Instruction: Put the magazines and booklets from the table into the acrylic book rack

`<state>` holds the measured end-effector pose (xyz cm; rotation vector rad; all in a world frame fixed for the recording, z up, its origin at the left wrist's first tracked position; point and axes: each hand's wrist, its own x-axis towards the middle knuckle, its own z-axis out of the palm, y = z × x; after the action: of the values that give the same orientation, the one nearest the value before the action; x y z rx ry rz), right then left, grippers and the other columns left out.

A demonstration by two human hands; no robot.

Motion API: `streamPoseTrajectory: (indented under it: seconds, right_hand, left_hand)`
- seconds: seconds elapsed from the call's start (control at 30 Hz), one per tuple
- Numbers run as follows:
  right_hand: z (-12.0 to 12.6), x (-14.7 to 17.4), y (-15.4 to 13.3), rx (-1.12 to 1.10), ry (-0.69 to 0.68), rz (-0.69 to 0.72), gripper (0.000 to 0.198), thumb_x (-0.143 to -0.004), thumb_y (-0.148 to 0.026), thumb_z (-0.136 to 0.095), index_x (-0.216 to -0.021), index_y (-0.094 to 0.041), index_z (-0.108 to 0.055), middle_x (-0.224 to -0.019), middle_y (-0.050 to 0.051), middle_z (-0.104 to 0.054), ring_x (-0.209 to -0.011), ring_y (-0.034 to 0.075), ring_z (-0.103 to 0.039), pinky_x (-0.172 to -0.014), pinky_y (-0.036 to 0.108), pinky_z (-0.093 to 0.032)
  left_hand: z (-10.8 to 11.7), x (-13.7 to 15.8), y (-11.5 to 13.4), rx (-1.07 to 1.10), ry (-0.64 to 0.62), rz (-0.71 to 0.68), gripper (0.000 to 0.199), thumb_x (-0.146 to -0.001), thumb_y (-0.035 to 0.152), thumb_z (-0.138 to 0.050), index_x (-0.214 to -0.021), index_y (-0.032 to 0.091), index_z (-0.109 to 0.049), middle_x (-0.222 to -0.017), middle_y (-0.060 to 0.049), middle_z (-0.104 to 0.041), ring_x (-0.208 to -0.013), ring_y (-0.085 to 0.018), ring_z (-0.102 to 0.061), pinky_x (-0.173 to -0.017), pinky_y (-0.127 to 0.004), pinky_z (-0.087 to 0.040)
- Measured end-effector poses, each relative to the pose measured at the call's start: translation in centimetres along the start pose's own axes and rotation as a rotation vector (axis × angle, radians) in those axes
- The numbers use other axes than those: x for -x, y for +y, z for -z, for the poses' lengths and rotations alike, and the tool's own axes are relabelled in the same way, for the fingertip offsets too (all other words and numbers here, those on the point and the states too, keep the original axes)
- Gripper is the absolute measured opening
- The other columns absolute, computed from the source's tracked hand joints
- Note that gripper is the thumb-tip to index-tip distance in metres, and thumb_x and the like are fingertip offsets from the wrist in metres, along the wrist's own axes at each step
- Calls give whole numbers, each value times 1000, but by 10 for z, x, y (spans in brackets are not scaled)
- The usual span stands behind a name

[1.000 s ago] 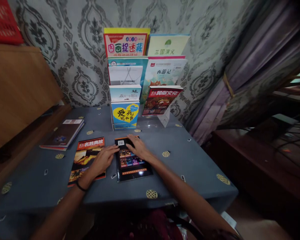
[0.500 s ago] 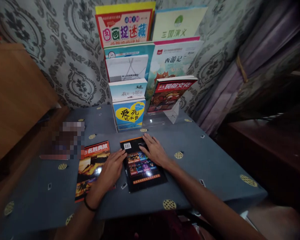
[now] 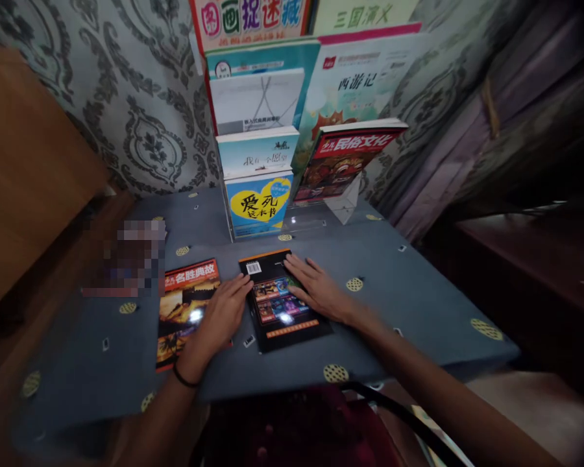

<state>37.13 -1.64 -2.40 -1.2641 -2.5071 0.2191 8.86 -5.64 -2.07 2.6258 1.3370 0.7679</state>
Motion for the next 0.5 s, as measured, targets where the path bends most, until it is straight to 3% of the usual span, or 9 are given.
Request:
streamPoseTrajectory:
  seconds: [0.13,0.27,0.4,0.5]
  right_hand:
    - [9,21,-9,49,-92,55,62,-105,-45,-32,-160,-19,-24,-164,11,-32,-153,25,-26,-124,52,-28]
    - [13,22,-11,29,-118,34,63,-105,-47,-28,-157,-12,-31,-163,16,-33,-154,27,-26,-123,54,-27]
    - [22,9,1,-129,-99,68,57,-106,-46,-25,-150,-18,-47,-153,12,-51,-145,27,-44,-119,53,-35]
    - [24,0,11,-251,-34,86,54,-106,-45,-23,-148,-23,-50,-145,9,-60,-135,26,-53,-114,52,-41]
  left_hand:
    - [-1,3,-2,5,41,-6,39,-97,11,-44,-132,20,-62,-137,-11,-66,-130,-25,-60,-105,-50,-54]
    - [4,2,0,10,35,7,34,-100,18,-44,-127,20,-65,-133,-10,-68,-127,-24,-62,-105,-50,-53]
    - [11,-15,17,-60,-44,27,33,-104,28,-44,-129,18,-63,-135,-11,-67,-135,-25,-55,-112,-51,-46]
    - [7,-30,39,-83,-198,-32,43,-105,37,-43,-143,18,-50,-151,-11,-53,-146,-23,-42,-120,-50,-36]
